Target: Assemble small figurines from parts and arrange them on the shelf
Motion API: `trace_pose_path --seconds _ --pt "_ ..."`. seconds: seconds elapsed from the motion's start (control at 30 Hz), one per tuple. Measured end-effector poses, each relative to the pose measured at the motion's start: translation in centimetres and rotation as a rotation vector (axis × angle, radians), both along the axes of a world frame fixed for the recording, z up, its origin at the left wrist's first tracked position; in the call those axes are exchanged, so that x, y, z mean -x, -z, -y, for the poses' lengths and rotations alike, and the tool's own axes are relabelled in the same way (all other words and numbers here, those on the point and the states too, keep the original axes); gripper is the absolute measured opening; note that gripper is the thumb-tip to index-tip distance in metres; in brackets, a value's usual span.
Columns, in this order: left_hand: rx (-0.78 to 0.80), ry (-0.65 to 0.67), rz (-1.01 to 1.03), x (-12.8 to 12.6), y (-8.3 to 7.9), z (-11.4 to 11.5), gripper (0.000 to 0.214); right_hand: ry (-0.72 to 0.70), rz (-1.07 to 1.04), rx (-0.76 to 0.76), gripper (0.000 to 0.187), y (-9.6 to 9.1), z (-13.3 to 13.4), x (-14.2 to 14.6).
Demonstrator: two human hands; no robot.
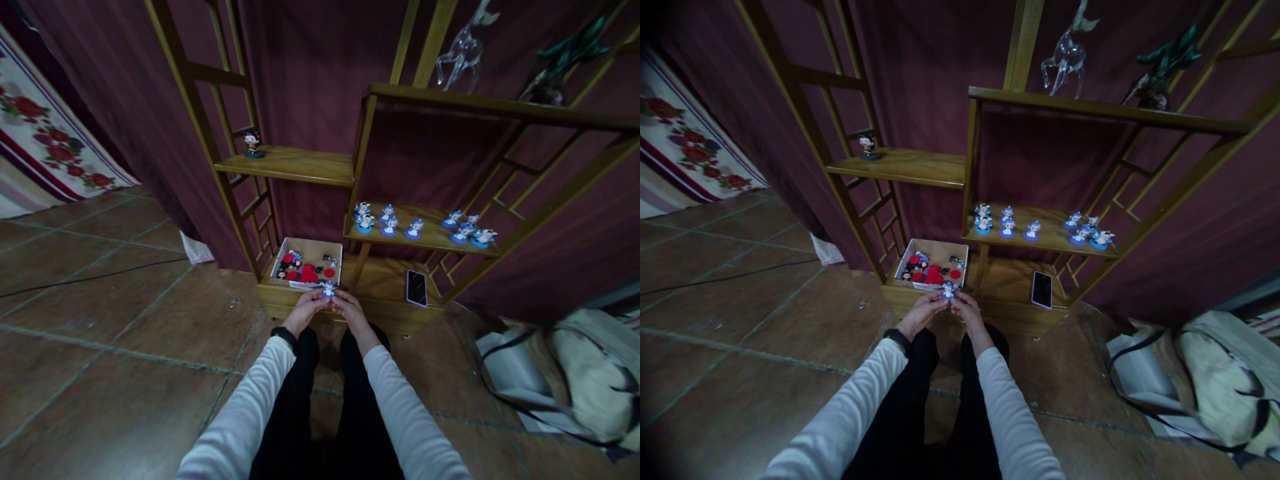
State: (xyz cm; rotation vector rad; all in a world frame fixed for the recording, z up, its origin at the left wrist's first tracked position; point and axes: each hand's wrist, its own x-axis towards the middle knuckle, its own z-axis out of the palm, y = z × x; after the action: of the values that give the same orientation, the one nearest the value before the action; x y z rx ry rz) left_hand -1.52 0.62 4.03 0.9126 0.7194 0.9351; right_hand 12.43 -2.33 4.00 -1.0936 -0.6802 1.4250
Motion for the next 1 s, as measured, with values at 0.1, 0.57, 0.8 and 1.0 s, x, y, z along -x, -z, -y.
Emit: trace_pose_path --seconds 0.1,0.57,0.8,1.0 --pt "0.012 -0.026 0.011 -0.1 0.2 -0.1 0.045 -0.001 -0.003 -0.005 0.043 0.1 0.0 0.0" --pt "-0.029 -0.083 -0.046 -0.2 0.5 -0.2 0.048 -0.002 -0.001 -0.008 0.044 1.0 -0.5 -0.1" --pt "-0.091 -0.090 -0.100 -0.3 0.5 -0.2 0.043 0.004 -0.013 0.008 0.041 1.0 -0.5 -0.1" --pt "-0.116 -0.097 -0.124 -0.3 0.6 -0.2 0.042 0.004 -0.002 0.000 0.043 1.3 -0.6 -0.2"
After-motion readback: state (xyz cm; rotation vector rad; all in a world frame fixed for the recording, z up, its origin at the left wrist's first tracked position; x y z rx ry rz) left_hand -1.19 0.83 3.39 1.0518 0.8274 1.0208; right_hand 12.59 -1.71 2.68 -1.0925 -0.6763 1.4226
